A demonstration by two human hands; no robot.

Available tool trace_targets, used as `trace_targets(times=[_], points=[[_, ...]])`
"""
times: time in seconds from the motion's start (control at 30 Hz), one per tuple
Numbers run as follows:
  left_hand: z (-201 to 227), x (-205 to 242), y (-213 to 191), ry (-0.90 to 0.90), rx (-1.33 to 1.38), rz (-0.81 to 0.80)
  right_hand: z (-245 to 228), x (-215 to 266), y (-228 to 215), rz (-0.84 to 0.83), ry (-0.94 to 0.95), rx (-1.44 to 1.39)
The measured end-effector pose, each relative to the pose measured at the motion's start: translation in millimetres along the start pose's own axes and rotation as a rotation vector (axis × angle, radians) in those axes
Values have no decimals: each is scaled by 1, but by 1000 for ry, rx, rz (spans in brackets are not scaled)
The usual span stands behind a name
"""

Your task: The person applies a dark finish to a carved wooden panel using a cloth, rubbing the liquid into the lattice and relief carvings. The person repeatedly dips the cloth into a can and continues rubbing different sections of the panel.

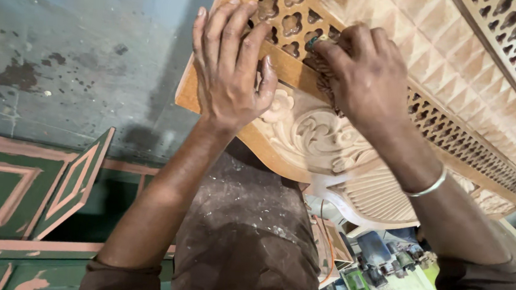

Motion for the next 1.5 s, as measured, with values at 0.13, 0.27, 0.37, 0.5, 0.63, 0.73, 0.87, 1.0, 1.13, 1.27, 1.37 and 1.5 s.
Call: trace_targets(times=[0.13,0.27,0.37,0.5,0.63,0.73,0.87,1.0,1.13,1.27,1.37,1.5], points=[[-1,-3,5,16,-24,39,19,3,-8,6,97,-120],[0,3,4,-1,-15,5,-5,-1,-3,129,-33,59],[-2,2,3,5,-26,23,-6,-7,0,67,1,39],[-2,4,4,21,-8,44,17,4,-14,18,191,-606],[0,2,1,21,-3,28,44,24,-16,-62,648,-1188],[3,3,-2,54,-1,32,59,37,-15,53,799,-1502],[7,9,2,113,12,40,91,74,-19,295,922,-1429],[8,6,2,147,-8,77,92,104,-12,-45,794,-841],[15,9,6,193,-32,17,66,120,-2,-16,364,-208],[30,5,25,210,-23,80,64,113,16,64,189,-108],[43,17,40,168,22,24,67,103,33,49,237,-357],[44,10,62,115,-55,83,48,100,31,135,189,-264]])
Point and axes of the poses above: each hand's wrist, its own x-axis away from the middle knuckle, its own y-axis out of the palm, z = x × y, the point moved 5 cm from there along -x, towards the middle knuckle, and after that the axes turned 2 degrees about y, right-handed, at the moved point
